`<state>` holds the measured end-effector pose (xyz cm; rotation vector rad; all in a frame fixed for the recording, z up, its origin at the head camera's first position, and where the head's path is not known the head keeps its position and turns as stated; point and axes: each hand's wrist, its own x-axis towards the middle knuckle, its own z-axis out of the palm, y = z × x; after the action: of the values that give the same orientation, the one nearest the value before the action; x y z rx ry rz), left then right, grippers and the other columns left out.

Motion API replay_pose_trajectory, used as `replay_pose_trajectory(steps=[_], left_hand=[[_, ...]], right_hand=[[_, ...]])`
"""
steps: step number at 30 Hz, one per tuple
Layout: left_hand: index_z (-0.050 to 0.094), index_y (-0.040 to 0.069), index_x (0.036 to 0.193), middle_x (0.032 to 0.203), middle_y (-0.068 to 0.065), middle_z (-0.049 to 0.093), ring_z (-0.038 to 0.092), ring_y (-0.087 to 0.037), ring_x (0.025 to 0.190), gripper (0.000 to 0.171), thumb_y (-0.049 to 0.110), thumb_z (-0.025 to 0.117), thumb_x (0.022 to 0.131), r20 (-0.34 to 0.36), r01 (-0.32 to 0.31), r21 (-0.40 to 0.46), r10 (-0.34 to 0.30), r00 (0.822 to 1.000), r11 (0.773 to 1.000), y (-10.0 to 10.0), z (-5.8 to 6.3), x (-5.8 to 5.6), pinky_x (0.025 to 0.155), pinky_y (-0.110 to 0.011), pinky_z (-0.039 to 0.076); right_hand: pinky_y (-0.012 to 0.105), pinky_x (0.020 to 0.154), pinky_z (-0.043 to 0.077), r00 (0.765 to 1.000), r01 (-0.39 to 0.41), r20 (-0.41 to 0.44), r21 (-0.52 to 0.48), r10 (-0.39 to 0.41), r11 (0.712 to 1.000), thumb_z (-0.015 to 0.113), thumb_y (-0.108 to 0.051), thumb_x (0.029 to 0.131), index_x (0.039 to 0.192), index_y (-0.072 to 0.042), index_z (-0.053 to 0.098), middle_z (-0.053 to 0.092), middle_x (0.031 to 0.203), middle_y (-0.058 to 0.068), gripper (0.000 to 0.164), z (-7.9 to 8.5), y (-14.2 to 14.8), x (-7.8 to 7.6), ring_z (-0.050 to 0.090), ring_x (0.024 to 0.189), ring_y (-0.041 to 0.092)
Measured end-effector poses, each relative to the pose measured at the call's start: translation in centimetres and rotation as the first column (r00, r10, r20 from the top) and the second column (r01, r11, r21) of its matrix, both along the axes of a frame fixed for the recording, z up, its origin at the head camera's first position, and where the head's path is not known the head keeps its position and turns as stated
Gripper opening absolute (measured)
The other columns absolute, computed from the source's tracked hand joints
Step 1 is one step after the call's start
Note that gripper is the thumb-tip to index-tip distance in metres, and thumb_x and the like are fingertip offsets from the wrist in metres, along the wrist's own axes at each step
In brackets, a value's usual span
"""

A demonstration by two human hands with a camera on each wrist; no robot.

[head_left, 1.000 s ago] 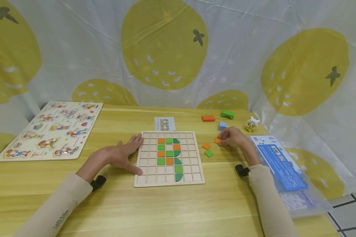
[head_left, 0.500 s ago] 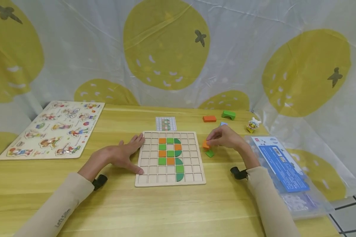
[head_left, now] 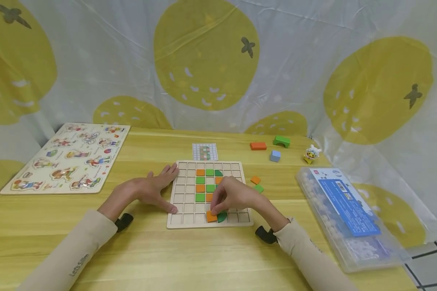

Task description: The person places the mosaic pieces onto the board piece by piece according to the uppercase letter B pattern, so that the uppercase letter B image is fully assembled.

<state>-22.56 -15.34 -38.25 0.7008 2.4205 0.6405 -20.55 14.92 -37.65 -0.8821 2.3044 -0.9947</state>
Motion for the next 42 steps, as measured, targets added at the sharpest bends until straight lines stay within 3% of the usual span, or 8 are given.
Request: replay_pose_trajectory(steps=[11,21,26,33,37,42], left_hand=[[0.002,-0.007,0.17,0.178,-0.025,-0.013,-0.013,-0.046,0.164,0.134,0.049,0.091,0.086,-0.003,0.007,0.001,-0.007,1.0,1.0,0.0,0.0,0.0,0.126,-0.075,-0.007],[0.002,-0.007,0.17,0.178,-0.025,-0.014,-0.013,-0.046,0.164,0.134,0.05,0.091,0.086,-0.007,0.002,-0.001,-0.002,1.0,1.0,-0.3,-0.1,0.0,0.125,-0.075,-0.007],[0.002,-0.006,0.17,0.178,-0.024,-0.014,-0.013,-0.046,0.164,0.133,0.05,0.09,0.087,-0.007,0.004,0.001,-0.004,1.0,1.0,-0.3,-0.1,0.1,0.125,-0.075,-0.008],[0.003,-0.005,0.17,0.179,-0.023,-0.014,-0.014,-0.044,0.164,0.133,0.052,0.089,0.086,0.006,0.002,-0.014,-0.002,1.0,1.0,0.3,-0.2,-0.1,0.126,-0.073,-0.008],[0.002,-0.004,0.171,0.179,-0.022,-0.014,-0.014,-0.044,0.165,0.134,0.053,0.089,0.086,0.003,0.001,-0.022,-0.001,1.0,1.0,0.1,-0.5,-0.2,0.127,-0.073,-0.008],[0.003,-0.005,0.171,0.179,-0.023,-0.013,-0.014,-0.045,0.164,0.134,0.053,0.089,0.086,0.001,-0.004,-0.012,0.004,1.0,1.0,-0.1,-0.5,-0.3,0.126,-0.074,-0.008]], right_hand=[[0.019,0.061,0.055,0.992,-0.053,-0.115,0.044,0.057,0.998,0.09,-0.004,0.088,0.079,-0.007,0.082,0.073,0.072,-0.007,0.012,-0.5,-0.4,0.3,0.063,0.063,0.002],[0.02,0.063,0.055,0.985,-0.102,-0.14,0.027,0.105,0.994,0.092,-0.008,0.087,0.082,-0.008,0.081,0.072,0.074,-0.008,0.012,-0.4,0.2,-0.2,0.061,0.065,0.003],[0.024,0.069,0.056,0.986,-0.127,-0.115,-0.056,0.12,0.99,0.089,-0.006,0.089,0.099,-0.002,0.082,0.077,0.089,0.0,0.012,0.0,4.7,-2.9,0.062,0.075,0.009],[0.024,0.07,0.054,0.999,-0.006,-0.042,-0.054,0.004,0.999,0.086,0.004,0.088,0.11,0.006,0.08,0.074,0.09,0.014,0.024,-0.7,13.1,-5.9,0.061,0.078,0.015],[0.022,0.07,0.051,1.0,0.014,0.001,-0.072,-0.014,0.997,0.085,0.007,0.087,0.113,0.01,0.078,0.068,0.087,0.016,0.027,-1.5,15.2,-6.5,0.055,0.078,0.014],[0.02,0.067,0.045,1.0,0.026,0.019,-0.084,-0.025,0.996,0.084,0.009,0.087,0.114,0.011,0.078,0.061,0.081,0.01,0.028,-2.0,15.7,-6.9,0.05,0.074,0.011]])
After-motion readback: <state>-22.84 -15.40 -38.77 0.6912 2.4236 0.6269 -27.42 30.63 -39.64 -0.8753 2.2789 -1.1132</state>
